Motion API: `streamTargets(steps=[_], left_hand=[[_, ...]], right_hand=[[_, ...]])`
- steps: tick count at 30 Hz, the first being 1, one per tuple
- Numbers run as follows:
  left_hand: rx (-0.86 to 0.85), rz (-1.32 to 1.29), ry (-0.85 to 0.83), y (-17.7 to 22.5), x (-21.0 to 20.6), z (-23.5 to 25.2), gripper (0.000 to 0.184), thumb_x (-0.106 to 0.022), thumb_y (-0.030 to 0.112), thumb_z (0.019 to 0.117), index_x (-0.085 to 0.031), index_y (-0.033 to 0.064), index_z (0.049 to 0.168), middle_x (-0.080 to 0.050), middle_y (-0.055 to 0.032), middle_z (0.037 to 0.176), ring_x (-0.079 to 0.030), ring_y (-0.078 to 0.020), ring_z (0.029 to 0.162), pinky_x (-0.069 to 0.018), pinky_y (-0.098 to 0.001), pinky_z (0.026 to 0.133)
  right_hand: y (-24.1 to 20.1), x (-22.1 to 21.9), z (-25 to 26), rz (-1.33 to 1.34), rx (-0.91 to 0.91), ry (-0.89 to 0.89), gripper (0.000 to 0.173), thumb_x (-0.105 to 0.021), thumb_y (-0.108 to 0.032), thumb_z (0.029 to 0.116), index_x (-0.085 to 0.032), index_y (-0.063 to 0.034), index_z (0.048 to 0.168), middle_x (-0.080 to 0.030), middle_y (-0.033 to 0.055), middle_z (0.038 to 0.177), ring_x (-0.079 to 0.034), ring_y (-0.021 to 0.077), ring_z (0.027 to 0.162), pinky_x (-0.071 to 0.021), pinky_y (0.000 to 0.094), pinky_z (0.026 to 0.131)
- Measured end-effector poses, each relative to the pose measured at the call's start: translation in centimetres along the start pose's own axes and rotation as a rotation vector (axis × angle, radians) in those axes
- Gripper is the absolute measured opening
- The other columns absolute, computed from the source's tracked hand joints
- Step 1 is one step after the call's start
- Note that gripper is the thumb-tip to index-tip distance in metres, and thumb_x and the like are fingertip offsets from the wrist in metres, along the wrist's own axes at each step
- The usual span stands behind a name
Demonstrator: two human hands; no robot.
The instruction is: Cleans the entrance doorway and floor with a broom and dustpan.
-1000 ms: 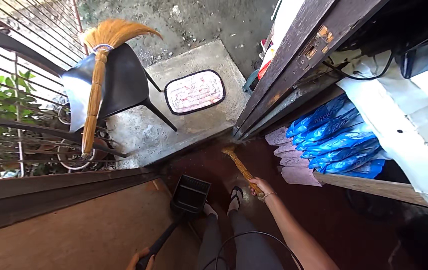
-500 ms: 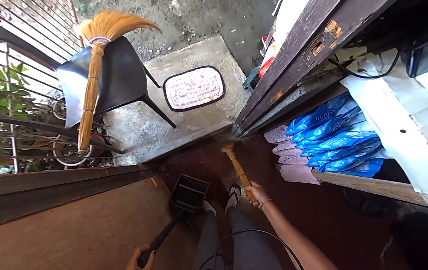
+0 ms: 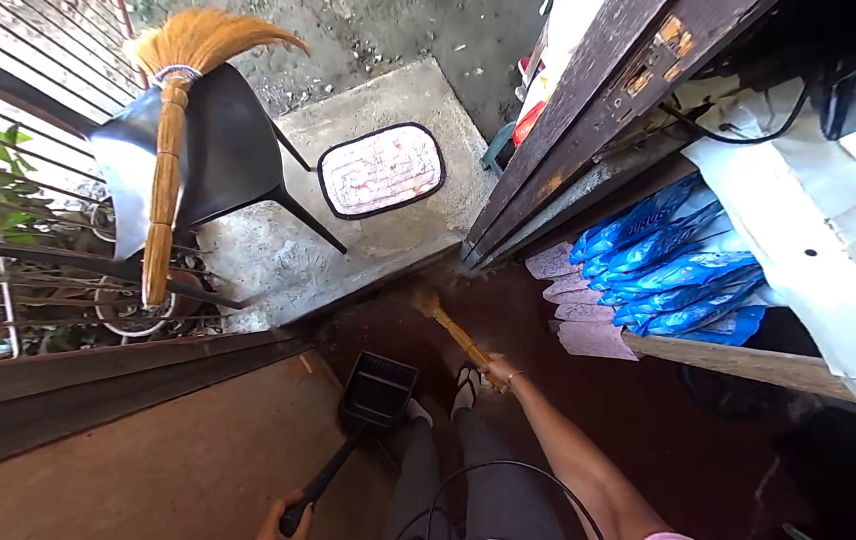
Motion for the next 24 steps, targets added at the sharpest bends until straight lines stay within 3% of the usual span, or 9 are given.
streamTargets(steps=[3, 7, 10, 12, 15, 18, 21, 24], left_hand=[[-0.002, 0.001, -0.001, 0.3, -0.1, 0.2, 0.028, -0.07, 0.0, 0.092, -0.067, -0.014, 0.116, -0.069, -0.0314, 0.116, -0.068, -0.0451, 0.108, -0.0496, -0.0583, 0.098], [-0.006, 0.012, -0.012, 0.7, -0.4, 0.6, 0.027, -0.069, 0.0, 0.0924, -0.067, -0.0138, 0.116, -0.069, -0.0315, 0.115, -0.067, -0.0458, 0.108, -0.0494, -0.0583, 0.098], [-0.029, 0.023, -0.009, 0.7, -0.9, 0.9, 0.028, -0.069, 0.0, 0.0921, -0.067, -0.014, 0.116, -0.069, -0.031, 0.116, -0.068, -0.0462, 0.109, -0.0492, -0.0593, 0.099], [-0.042, 0.012, 0.009, 0.7, -1.2, 1.2, 0.027, -0.069, -0.002, 0.0914, -0.067, -0.0141, 0.115, -0.069, -0.0309, 0.117, -0.068, -0.0454, 0.109, -0.0496, -0.0589, 0.099], [-0.075, 0.014, 0.019, 0.9, -1.3, 1.0, 0.027, -0.07, -0.002, 0.0906, -0.067, -0.0147, 0.114, -0.069, -0.0315, 0.116, -0.068, -0.0462, 0.108, -0.0501, -0.0593, 0.098], [-0.077, 0.026, -0.006, 0.7, -1.3, 0.9, 0.028, -0.069, -0.001, 0.0915, -0.066, -0.0149, 0.116, -0.069, -0.0315, 0.117, -0.067, -0.0474, 0.11, -0.0492, -0.0606, 0.099], [-0.059, 0.001, 0.003, 0.3, -1.4, 0.5, 0.028, -0.069, -0.001, 0.0914, -0.066, -0.015, 0.116, -0.069, -0.031, 0.118, -0.068, -0.0463, 0.109, -0.0498, -0.0593, 0.099], [-0.041, -0.004, 0.005, -0.2, -1.6, 0.1, 0.028, -0.069, -0.001, 0.0918, -0.066, -0.0141, 0.116, -0.069, -0.0309, 0.117, -0.068, -0.0461, 0.109, -0.05, -0.059, 0.099]], right_hand=[[0.9, 2.2, -3.1, 0.03, -0.028, 0.031, 0.048, -0.054, -0.009, 0.1052, -0.043, -0.0098, 0.152, -0.058, 0.0123, 0.102, -0.051, 0.0141, 0.065, -0.0454, 0.0285, 0.059], [-1.2, 3.7, -6.1, 0.231, 0.072, 0.06, 0.046, -0.053, -0.007, 0.1055, -0.043, -0.0057, 0.15, -0.055, 0.0079, 0.088, -0.049, 0.0107, 0.057, -0.0433, 0.0246, 0.052], [-4.7, 4.3, -4.5, 0.44, 0.13, 0.095, 0.043, -0.049, -0.009, 0.1068, -0.043, -0.0044, 0.149, -0.054, 0.0058, 0.086, -0.048, 0.0092, 0.057, -0.0427, 0.0233, 0.051], [-6.2, 4.2, -2.3, 0.62, 0.094, 0.119, 0.034, -0.048, -0.011, 0.1072, -0.046, -0.0038, 0.141, -0.051, 0.0037, 0.079, -0.046, 0.0077, 0.052, -0.0408, 0.0209, 0.047], [-3.7, 3.2, -0.7, 0.739, 0.046, 0.112, 0.028, -0.046, -0.013, 0.1085, -0.047, -0.0031, 0.135, -0.049, 0.003, 0.075, -0.045, 0.0073, 0.049, -0.0396, 0.0201, 0.044], [0.7, 2.9, -1.2, 0.71, -0.003, 0.112, 0.024, -0.046, -0.014, 0.1085, -0.048, -0.003, 0.13, -0.05, 0.0033, 0.075, -0.044, 0.0069, 0.048, -0.0392, 0.0201, 0.043], [3.5, 2.9, -3.6, 0.521, -0.005, 0.122, 0.038, -0.05, -0.01, 0.1064, -0.046, -0.0051, 0.144, -0.053, 0.0058, 0.08, -0.048, 0.0106, 0.053, -0.0428, 0.0245, 0.048], [4.1, 1.4, -7.2, 0.348, 0.043, 0.046, 0.052, -0.054, -0.008, 0.1049, -0.037, -0.0082, 0.155, -0.056, 0.01, 0.089, -0.05, 0.0126, 0.055, -0.045, 0.0267, 0.05]])
Point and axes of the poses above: each hand's wrist, its own z-axis towards the middle knuckle, its own x-axis out of the back of the hand, y = z × x, the point moved 6 cm from there along z, towards the middle knuckle
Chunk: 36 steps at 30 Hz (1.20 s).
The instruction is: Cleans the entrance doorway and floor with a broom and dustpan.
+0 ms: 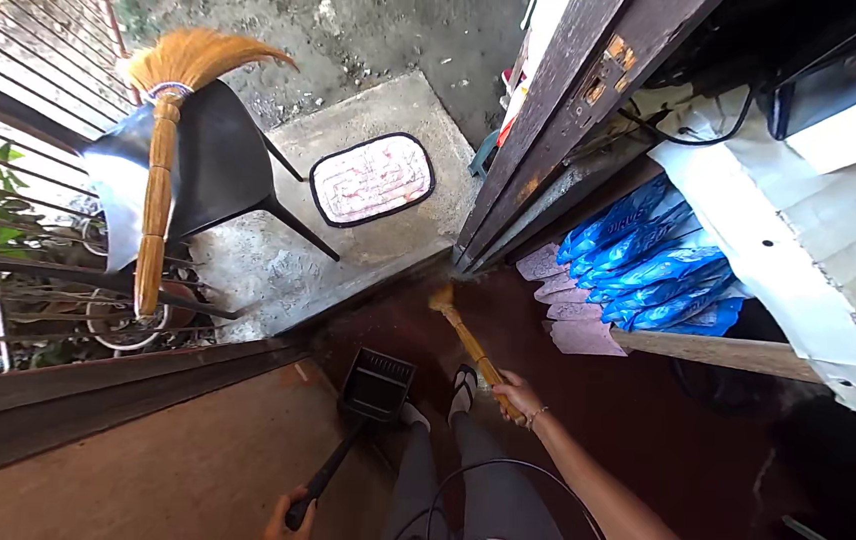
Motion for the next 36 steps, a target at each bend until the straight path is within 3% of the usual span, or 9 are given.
streamTargets(steps=[8, 12, 15, 20, 25, 28, 31, 33, 36], left_hand=[[0.015, 0.032, 0.001, -0.9, -1.1, -0.3, 0.028, -0.07, 0.0, 0.0913, -0.067, -0.013, 0.116, -0.069, -0.0309, 0.116, -0.068, -0.0454, 0.109, -0.0496, -0.059, 0.099], [0.016, 0.051, 0.008, -1.3, -1.0, -0.7, 0.027, -0.071, 0.0, 0.0906, -0.068, -0.0127, 0.114, -0.07, -0.0302, 0.113, -0.069, -0.045, 0.105, -0.051, -0.0587, 0.096], [0.038, 0.037, -0.004, -1.4, -1.0, -0.8, 0.027, -0.07, -0.001, 0.0911, -0.067, -0.0133, 0.115, -0.07, -0.0311, 0.113, -0.068, -0.0454, 0.106, -0.0504, -0.0581, 0.097], [0.059, 0.029, -0.017, -2.0, -1.2, -0.7, 0.028, -0.07, -0.001, 0.0915, -0.067, -0.0128, 0.116, -0.07, -0.0308, 0.114, -0.068, -0.0462, 0.108, -0.0502, -0.0587, 0.098], [0.093, 0.029, -0.037, -2.5, -1.1, -0.7, 0.028, -0.069, 0.0, 0.0926, -0.066, -0.0127, 0.118, -0.069, -0.0316, 0.116, -0.067, -0.0469, 0.109, -0.0494, -0.0593, 0.099], [0.127, 0.027, -0.026, -2.2, -0.9, -0.8, 0.028, -0.069, 0.0, 0.0924, -0.066, -0.0137, 0.117, -0.069, -0.0313, 0.116, -0.067, -0.0455, 0.11, -0.0495, -0.0568, 0.1], [0.13, 0.03, -0.029, -1.8, -0.9, -0.7, 0.029, -0.068, -0.001, 0.0927, -0.065, -0.0149, 0.118, -0.068, -0.0317, 0.118, -0.066, -0.0456, 0.112, -0.0489, -0.0557, 0.102], [0.109, 0.043, -0.029, -1.3, -0.9, -0.5, 0.029, -0.068, 0.0, 0.0928, -0.066, -0.0144, 0.118, -0.069, -0.031, 0.118, -0.067, -0.0447, 0.111, -0.0494, -0.0558, 0.101], [0.083, 0.058, -0.04, -0.6, -1.0, -0.4, 0.03, -0.068, 0.001, 0.0933, -0.066, -0.0137, 0.119, -0.069, -0.0306, 0.118, -0.068, -0.0445, 0.11, -0.0497, -0.0563, 0.101]], right_hand=[[-2.4, -9.3, 4.1, -0.496, 0.076, -0.24, 0.061, -0.062, -0.008, 0.1006, -0.04, -0.0148, 0.157, -0.06, 0.0213, 0.128, -0.061, 0.0246, 0.082, -0.0515, 0.0383, 0.072], [-2.6, -6.1, 7.2, -0.581, 0.053, -0.131, 0.057, -0.062, -0.005, 0.0981, -0.044, -0.0071, 0.153, -0.057, 0.0248, 0.139, -0.063, 0.0356, 0.114, -0.0517, 0.0484, 0.094], [-1.7, -1.2, 7.8, -0.554, 0.032, -0.042, 0.056, -0.063, -0.006, 0.0984, -0.046, -0.0072, 0.151, -0.057, 0.025, 0.138, -0.062, 0.0355, 0.113, -0.0507, 0.0491, 0.094], [-2.4, 1.9, 4.0, -0.577, -0.02, -0.005, 0.055, -0.06, -0.009, 0.1023, -0.042, -0.0117, 0.154, -0.059, 0.0223, 0.129, -0.063, 0.028, 0.09, -0.0527, 0.0414, 0.078], [-3.1, -4.3, 0.6, -0.579, 0.115, -0.216, 0.06, -0.064, -0.005, 0.0989, -0.041, -0.0082, 0.154, -0.057, 0.0263, 0.132, -0.064, 0.0315, 0.091, -0.0542, 0.0444, 0.079], [-3.7, -11.5, 2.1, -0.59, 0.186, -0.38, 0.059, -0.066, -0.007, 0.0976, -0.045, -0.0084, 0.153, -0.059, 0.0254, 0.136, -0.066, 0.034, 0.104, -0.0537, 0.0479, 0.089], [-5.1, -17.2, 4.3, -0.606, 0.132, -0.428, 0.056, -0.062, -0.011, 0.1012, -0.044, -0.0131, 0.154, -0.062, 0.0193, 0.124, -0.062, 0.023, 0.083, -0.0514, 0.038, 0.074], [-6.5, -17.7, 6.1, -0.561, 0.091, -0.356, 0.054, -0.061, -0.011, 0.1011, -0.045, -0.0124, 0.152, -0.063, 0.018, 0.12, -0.06, 0.0215, 0.08, -0.0507, 0.0365, 0.071], [-8.5, -13.2, 8.6, -0.387, 0.095, -0.165, 0.051, -0.061, -0.005, 0.099, -0.047, -0.0045, 0.148, -0.062, 0.0226, 0.122, -0.063, 0.0272, 0.088, -0.0527, 0.0412, 0.077]])
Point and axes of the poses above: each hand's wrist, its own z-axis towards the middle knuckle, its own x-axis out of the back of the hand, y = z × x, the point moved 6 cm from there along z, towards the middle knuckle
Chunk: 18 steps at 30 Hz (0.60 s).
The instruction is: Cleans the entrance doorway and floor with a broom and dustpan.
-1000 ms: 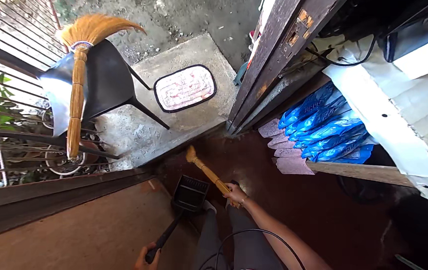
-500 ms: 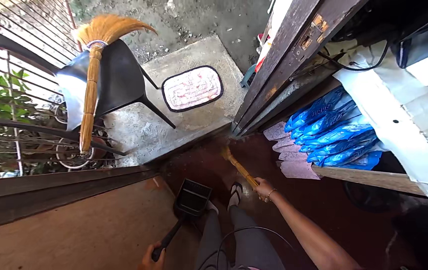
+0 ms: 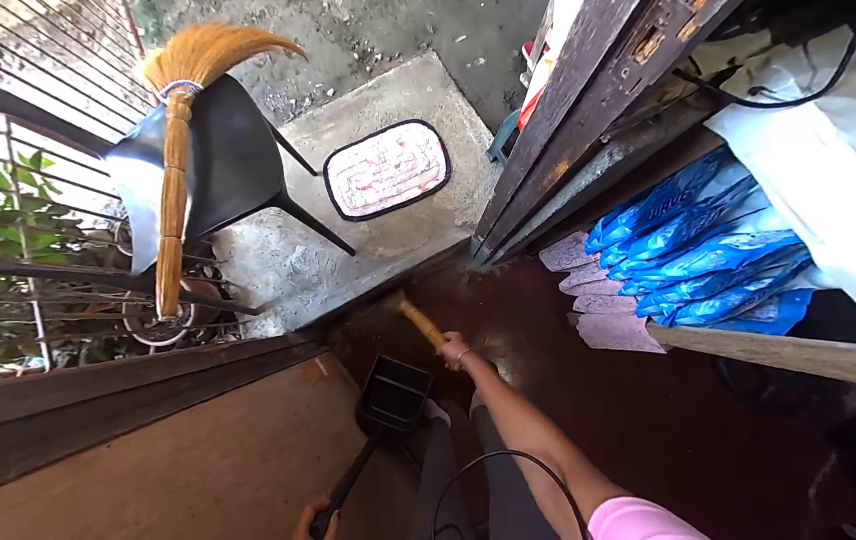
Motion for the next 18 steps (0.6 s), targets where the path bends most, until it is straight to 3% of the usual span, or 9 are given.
streamTargets(steps=[5, 9, 12, 15, 18], left_hand=[[-0.054, 0.004, -0.023, 1.3, -0.6, 0.7, 0.029, -0.067, -0.001, 0.0931, -0.065, -0.0145, 0.118, -0.068, -0.031, 0.12, -0.067, -0.0446, 0.112, -0.0491, -0.0564, 0.102], [-0.102, 0.038, -0.014, 2.9, -0.6, 1.3, 0.027, -0.068, -0.002, 0.0919, -0.067, -0.0136, 0.116, -0.069, -0.0316, 0.115, -0.068, -0.0464, 0.108, -0.0498, -0.0588, 0.098], [-0.144, 0.05, 0.0, 3.9, -0.6, 1.8, 0.027, -0.069, -0.002, 0.0911, -0.068, -0.0128, 0.115, -0.07, -0.0308, 0.114, -0.068, -0.0466, 0.106, -0.0506, -0.0593, 0.097], [-0.2, 0.055, 0.012, 4.7, -0.8, 2.4, 0.027, -0.071, -0.001, 0.0901, -0.068, -0.0118, 0.115, -0.07, -0.0303, 0.112, -0.069, -0.0468, 0.105, -0.0509, -0.0606, 0.096], [-0.273, 0.067, 0.029, 5.9, -1.1, 3.2, 0.026, -0.072, -0.002, 0.0892, -0.069, -0.0123, 0.113, -0.071, -0.0307, 0.11, -0.07, -0.0473, 0.102, -0.0519, -0.0616, 0.094]], right_hand=[[2.8, 9.9, -1.5, 0.159, -0.027, 0.183, 0.053, -0.058, -0.004, 0.1008, -0.043, -0.0062, 0.151, -0.061, 0.0181, 0.118, -0.057, 0.019, 0.075, -0.0491, 0.0329, 0.065], [5.8, 12.4, -2.4, 0.3, -0.029, 0.288, 0.053, -0.057, -0.005, 0.1024, -0.041, -0.0068, 0.153, -0.061, 0.0196, 0.119, -0.057, 0.0194, 0.073, -0.0499, 0.0334, 0.065], [8.5, 12.4, -2.3, 0.532, -0.045, 0.323, 0.051, -0.056, -0.007, 0.1037, -0.041, -0.0068, 0.153, -0.06, 0.0149, 0.105, -0.054, 0.0157, 0.065, -0.0475, 0.0297, 0.058], [11.0, 10.5, -2.5, 0.928, -0.1, 0.289, 0.028, -0.049, -0.012, 0.107, -0.049, -0.0036, 0.134, -0.052, 0.0054, 0.078, -0.046, 0.0084, 0.05, -0.0407, 0.0212, 0.044], [12.9, 9.0, -4.2, 1.189, -0.188, 0.23, 0.013, -0.045, -0.016, 0.1079, -0.05, -0.0041, 0.109, -0.049, 0.0026, 0.069, -0.041, 0.0054, 0.043, -0.0374, 0.0177, 0.038]])
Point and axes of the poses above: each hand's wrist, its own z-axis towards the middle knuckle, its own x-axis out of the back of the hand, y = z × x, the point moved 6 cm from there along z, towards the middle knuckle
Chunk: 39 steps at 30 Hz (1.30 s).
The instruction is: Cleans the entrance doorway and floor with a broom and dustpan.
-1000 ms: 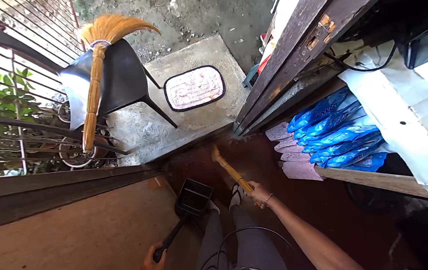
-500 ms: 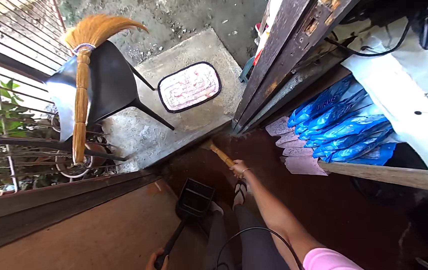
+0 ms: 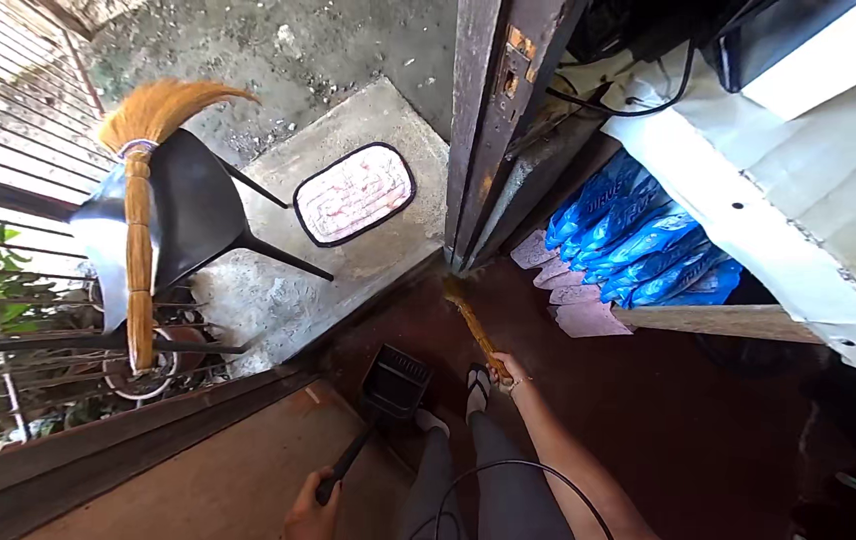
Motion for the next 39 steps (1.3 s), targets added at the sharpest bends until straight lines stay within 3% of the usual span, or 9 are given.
streamTargets(steps=[4, 7, 9, 14, 17, 23, 29, 34, 39], left_hand=[[-0.067, 0.023, -0.014, 1.8, -0.7, 2.2, 0.025, -0.071, -0.004, 0.0891, -0.069, -0.0119, 0.112, -0.071, -0.0312, 0.106, -0.07, -0.0477, 0.099, -0.0527, -0.0617, 0.091], [-0.114, 0.04, -0.033, 3.9, -1.4, 4.2, 0.023, -0.07, -0.005, 0.0897, -0.069, -0.0121, 0.111, -0.071, -0.0313, 0.103, -0.07, -0.0481, 0.097, -0.053, -0.0611, 0.09], [-0.135, 0.049, -0.073, 5.3, -2.0, 5.6, 0.024, -0.069, -0.005, 0.0907, -0.068, -0.0127, 0.113, -0.07, -0.0319, 0.106, -0.069, -0.0488, 0.1, -0.0523, -0.061, 0.093], [-0.129, 0.093, -0.203, 8.8, -3.5, 9.2, 0.028, -0.064, -0.002, 0.0953, -0.065, -0.0106, 0.122, -0.068, -0.031, 0.119, -0.065, -0.0469, 0.114, -0.0485, -0.0585, 0.102], [-0.105, 0.143, -0.294, 11.1, -4.8, 11.1, 0.03, -0.061, 0.0, 0.0983, -0.063, -0.009, 0.127, -0.065, -0.0295, 0.126, -0.062, -0.0436, 0.122, -0.0456, -0.0554, 0.107], [-0.102, 0.208, -0.362, 14.0, -7.8, 14.3, 0.033, -0.058, 0.0, 0.0996, -0.06, -0.0082, 0.131, -0.062, -0.0294, 0.132, -0.059, -0.0421, 0.128, -0.0426, -0.0541, 0.111], [-0.04, 0.226, -0.413, 15.0, -9.3, 15.2, 0.035, -0.056, 0.002, 0.101, -0.057, -0.0075, 0.135, -0.059, -0.0294, 0.136, -0.055, -0.0416, 0.132, -0.041, -0.0533, 0.112], [0.002, 0.223, -0.428, 13.9, -9.2, 15.3, 0.036, -0.056, 0.001, 0.101, -0.056, -0.006, 0.136, -0.059, -0.0283, 0.138, -0.055, -0.0405, 0.134, -0.0409, -0.0529, 0.113], [0.049, 0.209, -0.45, 13.1, -9.4, 15.1, 0.038, -0.055, 0.001, 0.1011, -0.055, -0.0052, 0.138, -0.057, -0.0282, 0.141, -0.053, -0.0405, 0.136, -0.04, -0.0532, 0.114]], right_hand=[[0.2, 3.0, -1.9, 0.016, -0.058, -0.022, 0.016, -0.044, -0.018, 0.1081, -0.052, -0.0058, 0.101, -0.05, 0.0011, 0.064, -0.041, 0.0034, 0.04, -0.0363, 0.0156, 0.037], [-1.3, 5.8, -3.9, -0.151, 0.021, -0.04, 0.015, -0.044, -0.016, 0.1092, -0.05, -0.0068, 0.119, -0.053, 0.0021, 0.069, -0.043, 0.0044, 0.043, -0.0372, 0.0174, 0.039], [-3.2, 8.0, -5.9, -0.373, 0.149, -0.001, 0.032, -0.048, -0.01, 0.1073, -0.047, -0.005, 0.139, -0.056, 0.0058, 0.077, -0.047, 0.0081, 0.048, -0.0405, 0.0214, 0.043], [-8.4, 10.6, -7.0, -1.002, 0.199, 0.171, 0.066, -0.054, -0.007, 0.1042, -0.023, -0.0133, 0.162, -0.058, 0.0231, 0.121, -0.06, 0.0249, 0.075, -0.0518, 0.0384, 0.067], [-10.5, 9.2, -3.7, -1.247, 0.175, 0.256, 0.063, -0.056, -0.009, 0.1031, -0.029, -0.0086, 0.16, -0.057, 0.0264, 0.134, -0.066, 0.034, 0.101, -0.0539, 0.0459, 0.085], [-3.1, 1.9, -1.2, -1.566, 0.156, 0.014, 0.076, -0.061, -0.009, 0.0988, -0.019, 0.0024, 0.161, -0.048, 0.0297, 0.15, -0.051, 0.0413, 0.137, -0.0406, 0.0536, 0.113], [2.9, 0.9, -3.5, -1.674, 0.143, -0.208, 0.076, -0.061, -0.01, 0.0989, -0.02, -0.0056, 0.163, -0.051, 0.028, 0.148, -0.051, 0.0414, 0.137, -0.0396, 0.055, 0.114], [-0.7, 3.9, -8.8, -1.642, 0.175, -0.188, 0.077, -0.057, 0.0, 0.0981, -0.018, -0.0079, 0.164, -0.048, 0.0258, 0.152, -0.047, 0.039, 0.141, -0.0351, 0.051, 0.118], [-2.4, 3.6, -5.8, -1.657, 0.138, -0.021, 0.082, -0.058, -0.003, 0.0987, -0.01, -0.0079, 0.165, -0.049, 0.0275, 0.15, -0.05, 0.0404, 0.138, -0.0398, 0.0517, 0.114]])
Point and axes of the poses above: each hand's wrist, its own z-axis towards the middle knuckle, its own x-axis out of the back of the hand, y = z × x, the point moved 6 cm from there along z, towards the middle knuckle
